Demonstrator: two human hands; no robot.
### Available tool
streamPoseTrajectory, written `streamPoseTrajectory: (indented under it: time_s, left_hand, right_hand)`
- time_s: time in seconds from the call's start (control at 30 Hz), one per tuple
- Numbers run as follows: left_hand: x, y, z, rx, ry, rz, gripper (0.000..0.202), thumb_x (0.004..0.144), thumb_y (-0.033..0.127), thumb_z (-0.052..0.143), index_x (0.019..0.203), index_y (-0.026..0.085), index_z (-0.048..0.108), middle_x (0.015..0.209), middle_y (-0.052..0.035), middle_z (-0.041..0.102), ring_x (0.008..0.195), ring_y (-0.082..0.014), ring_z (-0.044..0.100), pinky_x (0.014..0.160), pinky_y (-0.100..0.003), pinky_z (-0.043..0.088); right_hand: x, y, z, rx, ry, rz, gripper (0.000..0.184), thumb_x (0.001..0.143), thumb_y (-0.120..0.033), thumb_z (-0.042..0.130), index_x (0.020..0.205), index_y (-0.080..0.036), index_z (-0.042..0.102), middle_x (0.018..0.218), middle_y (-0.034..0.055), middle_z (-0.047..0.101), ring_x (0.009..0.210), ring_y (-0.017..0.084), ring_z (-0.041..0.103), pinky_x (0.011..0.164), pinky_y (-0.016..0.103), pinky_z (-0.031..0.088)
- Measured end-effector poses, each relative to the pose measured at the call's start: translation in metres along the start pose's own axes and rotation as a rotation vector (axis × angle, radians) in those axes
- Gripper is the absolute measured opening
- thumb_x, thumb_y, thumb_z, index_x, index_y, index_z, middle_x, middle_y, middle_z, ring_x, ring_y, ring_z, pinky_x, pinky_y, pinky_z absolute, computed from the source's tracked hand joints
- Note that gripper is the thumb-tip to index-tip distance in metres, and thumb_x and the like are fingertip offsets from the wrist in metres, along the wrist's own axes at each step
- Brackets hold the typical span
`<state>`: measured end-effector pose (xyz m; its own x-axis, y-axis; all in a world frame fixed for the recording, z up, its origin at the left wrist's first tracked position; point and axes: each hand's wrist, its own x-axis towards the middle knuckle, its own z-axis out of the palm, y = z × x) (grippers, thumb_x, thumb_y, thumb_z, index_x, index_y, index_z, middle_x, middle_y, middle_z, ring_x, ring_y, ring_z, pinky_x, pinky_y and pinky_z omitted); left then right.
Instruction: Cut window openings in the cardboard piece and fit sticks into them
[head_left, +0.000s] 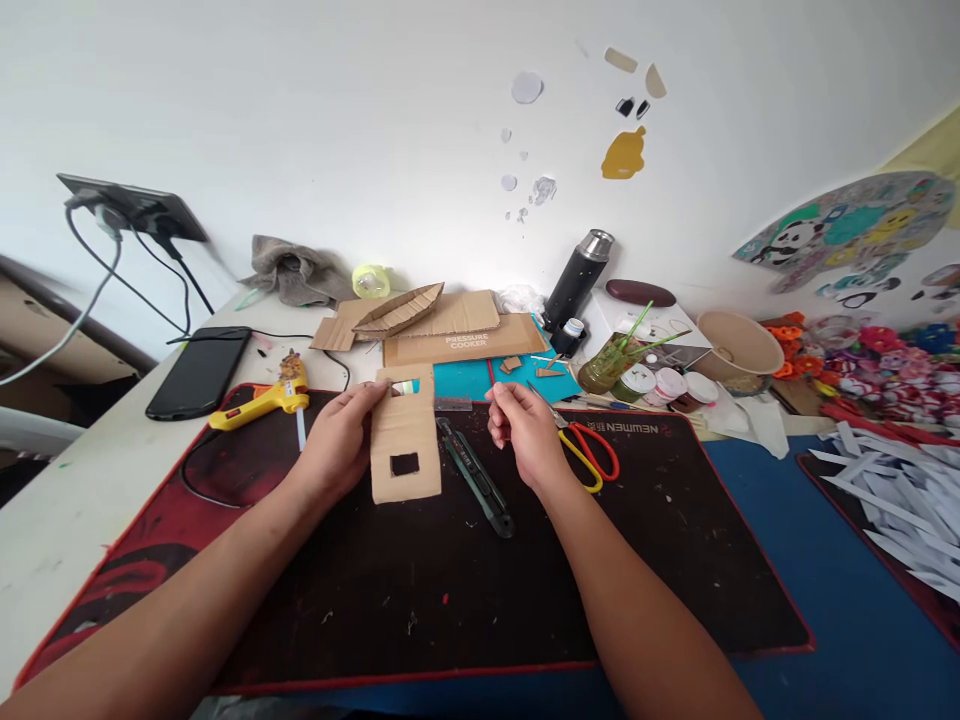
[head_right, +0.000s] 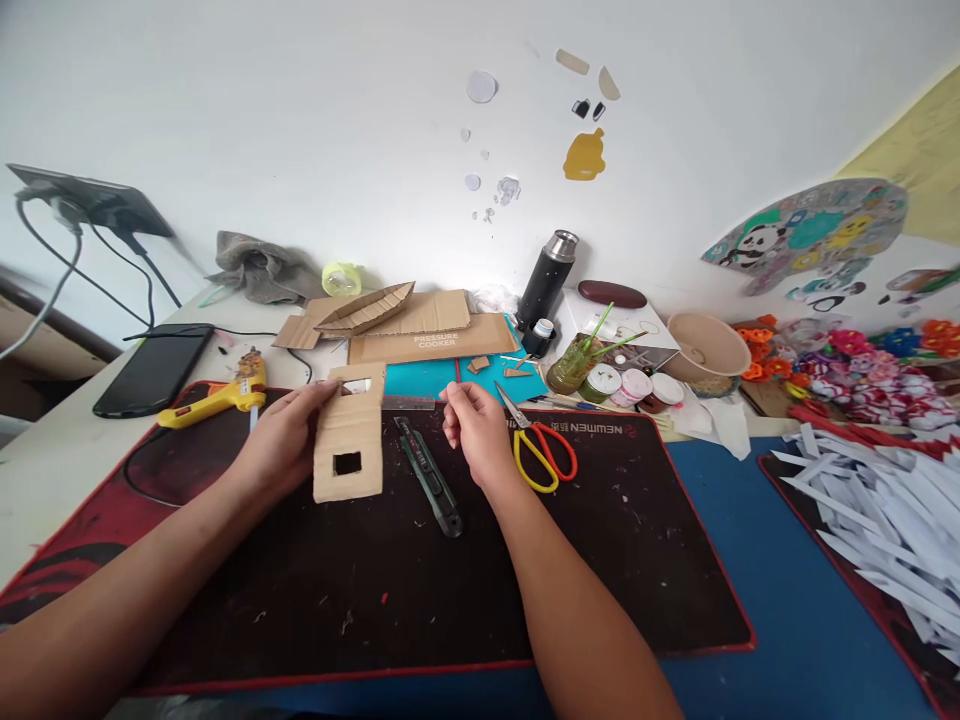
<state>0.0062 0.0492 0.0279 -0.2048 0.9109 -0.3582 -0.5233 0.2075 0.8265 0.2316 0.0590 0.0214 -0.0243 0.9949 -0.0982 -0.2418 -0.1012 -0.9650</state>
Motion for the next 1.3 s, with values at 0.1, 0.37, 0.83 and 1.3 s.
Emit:
streamPoseTrajectory:
  time_s: [0.1, 0.37, 0.83, 1.3]
  left_hand:
    - [-0.003, -0.004, -0.001, 0.068, -0.111, 0.012, 0.04, 0.065, 0.045, 0.099, 0.08, 0.016, 0.076, 0.077, -0.0028, 0.076, 0.069, -0.0179, 0.067, 0.059, -0.025, 0.054]
    - [-0.01, -0.006, 0.0, 0.187, -0.238, 0.053, 0.051, 0.066, 0.056, 0.099, 0.071, 0.017, 0.065, 0.07, 0.0032, 0.065, 0.063, -0.0109, 0.055, 0.058, -0.02, 0.046]
    - [0.009, -0.004, -0.007, -0.133, -0.033, 0.069, 0.024, 0.078, 0.027, 0.093, 0.087, 0.015, 0.074, 0.083, -0.0017, 0.076, 0.072, -0.015, 0.073, 0.063, -0.023, 0.062]
    - [0.001, 0.015, 0.001, -0.193, -0.151, -0.174, 0.015, 0.094, 0.016, 0.061, 0.099, 0.013, 0.075, 0.086, -0.0086, 0.077, 0.071, -0.0188, 0.073, 0.063, -0.029, 0.065]
  right_hand:
    - [-0.002, 0.003, 0.002, -0.067, -0.047, 0.015, 0.047, 0.086, -0.065, 0.079, 0.087, -0.02, 0.069, 0.062, -0.0057, 0.053, 0.049, 0.01, 0.048, 0.041, 0.021, 0.034]
    - [-0.008, 0.008, 0.007, -0.259, -0.21, 0.025, 0.045, 0.093, -0.066, 0.068, 0.091, -0.021, 0.065, 0.064, -0.0053, 0.056, 0.05, 0.012, 0.051, 0.043, 0.023, 0.037]
    - [-0.008, 0.006, 0.005, -0.169, -0.296, 0.044, 0.048, 0.094, -0.068, 0.07, 0.088, -0.02, 0.068, 0.066, -0.0019, 0.063, 0.054, 0.013, 0.059, 0.045, 0.023, 0.04]
    - [-0.004, 0.006, 0.004, 0.04, -0.227, 0.126, 0.049, 0.084, -0.065, 0.082, 0.093, -0.018, 0.072, 0.068, -0.0005, 0.067, 0.055, 0.012, 0.062, 0.045, 0.021, 0.039]
